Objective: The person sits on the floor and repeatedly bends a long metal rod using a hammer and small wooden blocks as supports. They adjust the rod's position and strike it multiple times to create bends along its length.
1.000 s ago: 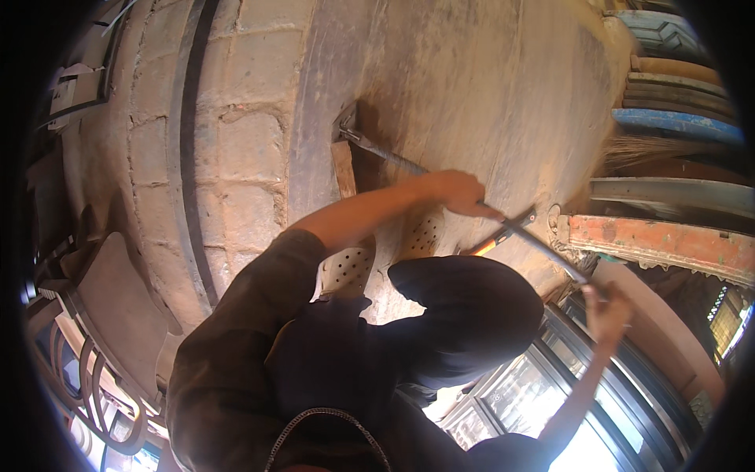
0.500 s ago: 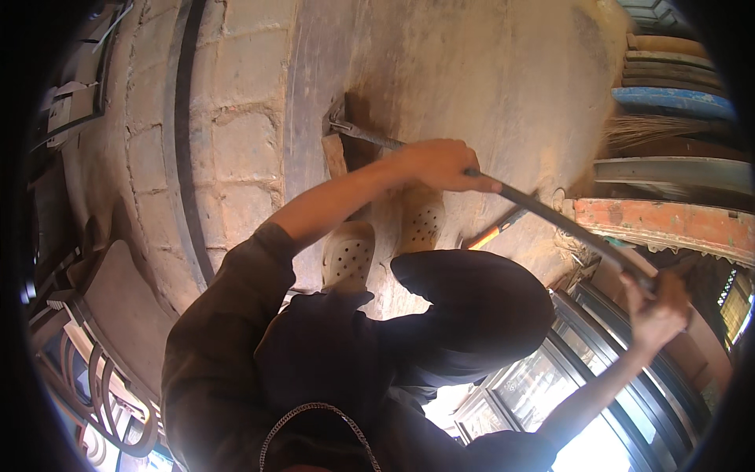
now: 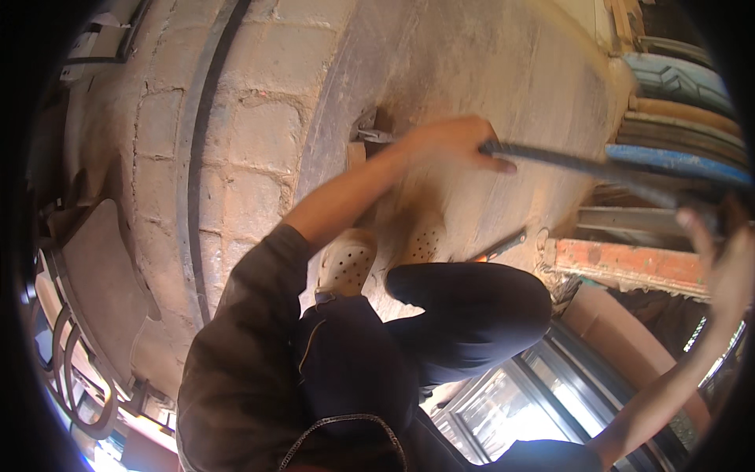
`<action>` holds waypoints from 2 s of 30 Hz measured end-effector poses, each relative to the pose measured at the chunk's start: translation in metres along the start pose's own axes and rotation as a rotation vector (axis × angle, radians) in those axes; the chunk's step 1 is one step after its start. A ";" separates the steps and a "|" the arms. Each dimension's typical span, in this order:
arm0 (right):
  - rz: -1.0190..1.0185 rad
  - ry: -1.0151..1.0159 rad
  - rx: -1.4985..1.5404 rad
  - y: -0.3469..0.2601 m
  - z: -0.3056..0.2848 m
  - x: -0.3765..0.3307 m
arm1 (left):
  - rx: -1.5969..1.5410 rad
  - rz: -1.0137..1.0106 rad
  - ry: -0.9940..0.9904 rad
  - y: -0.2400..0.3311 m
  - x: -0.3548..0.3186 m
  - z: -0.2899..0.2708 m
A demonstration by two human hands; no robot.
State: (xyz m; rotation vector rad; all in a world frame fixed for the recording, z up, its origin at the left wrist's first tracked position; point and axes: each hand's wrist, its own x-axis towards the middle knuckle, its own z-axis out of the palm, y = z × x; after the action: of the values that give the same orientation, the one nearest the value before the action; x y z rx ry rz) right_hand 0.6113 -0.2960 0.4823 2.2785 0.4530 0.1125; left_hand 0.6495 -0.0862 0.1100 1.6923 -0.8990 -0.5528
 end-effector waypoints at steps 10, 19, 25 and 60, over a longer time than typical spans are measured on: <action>0.267 -0.134 0.382 -0.088 0.196 -0.222 | 0.238 -0.069 -0.266 -0.029 0.007 0.119; 0.120 -0.016 0.011 -0.028 0.135 -0.108 | 0.081 -0.120 -0.155 -0.013 0.012 0.056; 0.084 0.035 -0.088 -0.001 0.044 -0.033 | -0.040 -0.117 -0.090 0.007 0.004 0.004; -0.010 -0.206 0.050 -0.041 0.000 -0.058 | 0.069 -0.009 0.106 0.005 -0.028 0.039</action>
State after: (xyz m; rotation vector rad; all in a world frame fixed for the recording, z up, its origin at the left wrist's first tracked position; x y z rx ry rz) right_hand 0.5458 -0.2907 0.4559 2.3069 0.3624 -0.1388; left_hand 0.6019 -0.0880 0.1006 1.7715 -0.8421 -0.4385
